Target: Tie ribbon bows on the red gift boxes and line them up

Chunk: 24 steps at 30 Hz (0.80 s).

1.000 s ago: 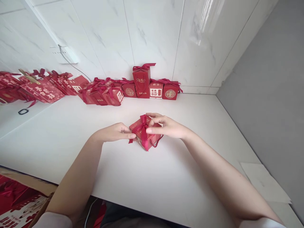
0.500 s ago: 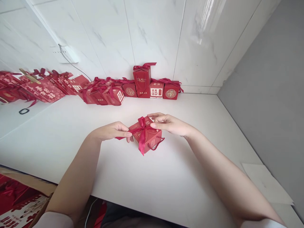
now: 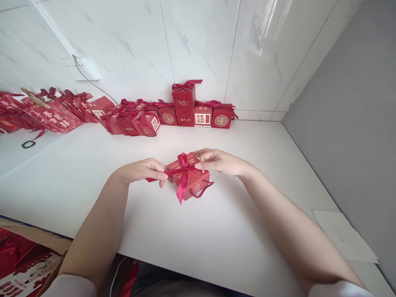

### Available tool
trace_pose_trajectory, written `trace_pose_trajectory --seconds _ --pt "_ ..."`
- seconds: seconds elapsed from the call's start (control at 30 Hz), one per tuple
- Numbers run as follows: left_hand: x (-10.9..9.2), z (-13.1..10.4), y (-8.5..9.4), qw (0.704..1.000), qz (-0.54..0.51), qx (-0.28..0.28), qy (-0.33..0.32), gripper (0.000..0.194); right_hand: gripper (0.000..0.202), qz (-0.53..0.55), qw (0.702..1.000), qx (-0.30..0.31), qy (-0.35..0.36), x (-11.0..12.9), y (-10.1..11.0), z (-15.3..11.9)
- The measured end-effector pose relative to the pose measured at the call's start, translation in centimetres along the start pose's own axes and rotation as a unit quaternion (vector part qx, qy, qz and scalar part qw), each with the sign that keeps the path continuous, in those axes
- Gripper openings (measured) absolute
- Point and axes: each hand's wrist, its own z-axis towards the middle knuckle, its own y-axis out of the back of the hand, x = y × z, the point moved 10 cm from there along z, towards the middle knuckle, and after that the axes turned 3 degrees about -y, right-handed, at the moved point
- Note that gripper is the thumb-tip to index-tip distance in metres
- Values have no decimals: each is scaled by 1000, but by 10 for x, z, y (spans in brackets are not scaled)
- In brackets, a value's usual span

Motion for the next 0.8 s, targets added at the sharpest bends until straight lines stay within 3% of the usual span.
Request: trace_pose_trajectory --seconds 0.2,0.33,0.4,0.43,0.5,0.57,0.63,0.7,0.8 --pt "1 -4 -3 1000 7 14 10 36 39 17 1000 6 8 4 -5 1" --pt "8 -20 -14 994 -9 105 35 29 42 38 999 14 15 8 -10 1" --pt "12 -26 -10 993 -8 110 45 33 44 48 999 1 4 7 -8 0" --pt "13 -26 -2 996 -3 78 48 39 45 52 999 -8 -1 5 -6 0" --pt "11 -22 24 997 15 -60 45 48 46 54 998 -16 -14 3 -5 -1" --pt "2 -23 48 974 33 -223 33 46 46 47 999 -3 -19 5 -8 -1" --pt "-14 -22 53 947 41 -319 -3 40 46 42 999 25 -14 10 -14 -2" --pt "-30 -13 40 945 32 -323 -47 36 44 38 998 47 -2 17 -20 -3" --pt "-42 2 14 963 17 -259 -78 30 45 25 998 56 7 20 -22 -4"
